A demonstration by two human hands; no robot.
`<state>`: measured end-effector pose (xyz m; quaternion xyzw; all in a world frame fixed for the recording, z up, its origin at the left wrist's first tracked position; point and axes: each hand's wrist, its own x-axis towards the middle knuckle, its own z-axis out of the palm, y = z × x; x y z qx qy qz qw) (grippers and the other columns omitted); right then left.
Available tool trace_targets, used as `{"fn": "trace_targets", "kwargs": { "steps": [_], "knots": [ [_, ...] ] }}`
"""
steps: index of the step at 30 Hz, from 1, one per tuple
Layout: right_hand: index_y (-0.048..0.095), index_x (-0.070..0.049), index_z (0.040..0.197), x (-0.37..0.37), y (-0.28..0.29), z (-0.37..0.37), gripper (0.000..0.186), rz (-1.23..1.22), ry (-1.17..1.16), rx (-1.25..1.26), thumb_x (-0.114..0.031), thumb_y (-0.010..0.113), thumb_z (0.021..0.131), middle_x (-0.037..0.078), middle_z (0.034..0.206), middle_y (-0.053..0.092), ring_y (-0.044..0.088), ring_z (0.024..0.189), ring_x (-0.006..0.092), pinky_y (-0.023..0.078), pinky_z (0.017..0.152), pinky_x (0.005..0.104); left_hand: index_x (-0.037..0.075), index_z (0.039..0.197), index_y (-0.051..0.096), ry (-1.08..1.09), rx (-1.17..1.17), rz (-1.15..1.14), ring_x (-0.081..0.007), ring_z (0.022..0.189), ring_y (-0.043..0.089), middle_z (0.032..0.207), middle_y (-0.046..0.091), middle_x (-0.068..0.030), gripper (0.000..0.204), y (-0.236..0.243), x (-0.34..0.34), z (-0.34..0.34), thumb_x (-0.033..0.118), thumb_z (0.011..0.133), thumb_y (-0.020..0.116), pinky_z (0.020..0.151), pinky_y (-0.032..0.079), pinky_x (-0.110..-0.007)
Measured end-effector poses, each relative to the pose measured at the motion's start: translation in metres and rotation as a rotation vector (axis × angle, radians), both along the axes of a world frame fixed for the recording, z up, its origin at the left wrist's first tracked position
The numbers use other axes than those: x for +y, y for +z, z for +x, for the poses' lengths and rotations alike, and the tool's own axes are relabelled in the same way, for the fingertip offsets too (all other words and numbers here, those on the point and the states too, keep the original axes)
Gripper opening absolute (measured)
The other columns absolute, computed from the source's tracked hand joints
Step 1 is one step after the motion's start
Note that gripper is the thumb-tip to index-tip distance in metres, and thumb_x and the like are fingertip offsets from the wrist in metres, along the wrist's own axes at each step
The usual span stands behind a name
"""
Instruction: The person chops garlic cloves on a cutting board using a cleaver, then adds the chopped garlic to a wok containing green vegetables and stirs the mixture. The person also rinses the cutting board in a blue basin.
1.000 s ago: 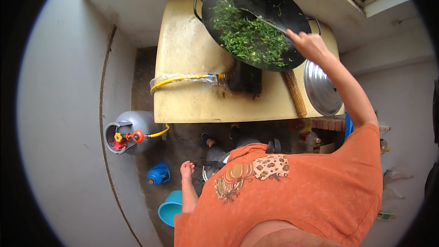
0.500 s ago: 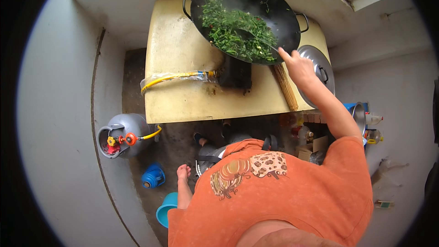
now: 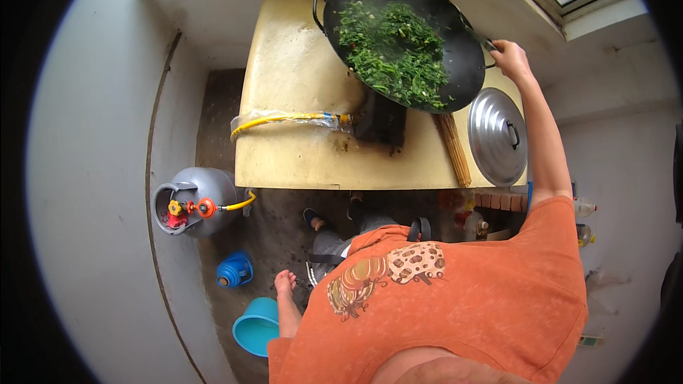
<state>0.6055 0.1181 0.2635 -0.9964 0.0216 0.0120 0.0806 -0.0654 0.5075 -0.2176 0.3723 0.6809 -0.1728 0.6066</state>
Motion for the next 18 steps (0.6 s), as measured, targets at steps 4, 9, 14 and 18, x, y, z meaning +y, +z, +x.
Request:
{"fn": "trace_targets", "kwargs": {
  "steps": [4,9,14,18],
  "knots": [
    [0.064,-0.017,0.118,0.059,-0.033,0.034,0.036,-0.181,0.276,-0.154,-0.024,0.062,0.083,0.015,0.103,0.068,0.064,0.099,0.0333,0.051,0.083,0.0449,0.011,0.108,0.057,-0.016,-0.051,-0.014,-0.0107,0.065,0.063,0.086,0.065,-0.0027,0.015,-0.002,-0.012,-0.015,0.020,0.097,0.054,0.046,0.047,-0.023],
    [0.061,-0.021,0.118,0.143,-0.042,-0.031,0.032,-0.266,0.488,-0.144,-0.017,0.056,0.087,0.015,0.093,0.068,0.066,0.090,0.0333,0.053,0.076,0.0453,0.012,0.111,0.058,-0.006,-0.102,0.025,-0.0097,0.071,0.064,0.091,0.067,-0.0014,0.016,-0.002,-0.011,-0.003,0.020,0.097,0.053,0.052,0.049,-0.022],
    [0.056,-0.017,0.125,0.113,-0.061,-0.098,0.043,-0.204,0.773,-0.311,-0.005,0.054,0.083,0.015,0.081,0.060,0.063,0.066,0.0348,0.051,0.058,0.0437,0.011,0.112,0.058,-0.048,-0.129,0.057,-0.0089,0.072,0.063,0.094,0.067,-0.0023,0.018,-0.001,-0.002,0.021,0.020,0.098,0.052,0.054,0.048,-0.022],
    [0.055,-0.018,0.129,0.065,-0.052,-0.153,0.051,-0.232,0.872,-0.312,-0.003,0.058,0.080,0.011,0.074,0.054,0.058,0.056,0.0307,0.048,0.049,0.0386,0.011,0.112,0.058,-0.093,-0.145,0.037,-0.0086,0.071,0.064,0.092,0.067,-0.0018,0.018,-0.002,0.004,0.033,0.020,0.098,0.052,0.053,0.048,-0.021]
  ]
}}
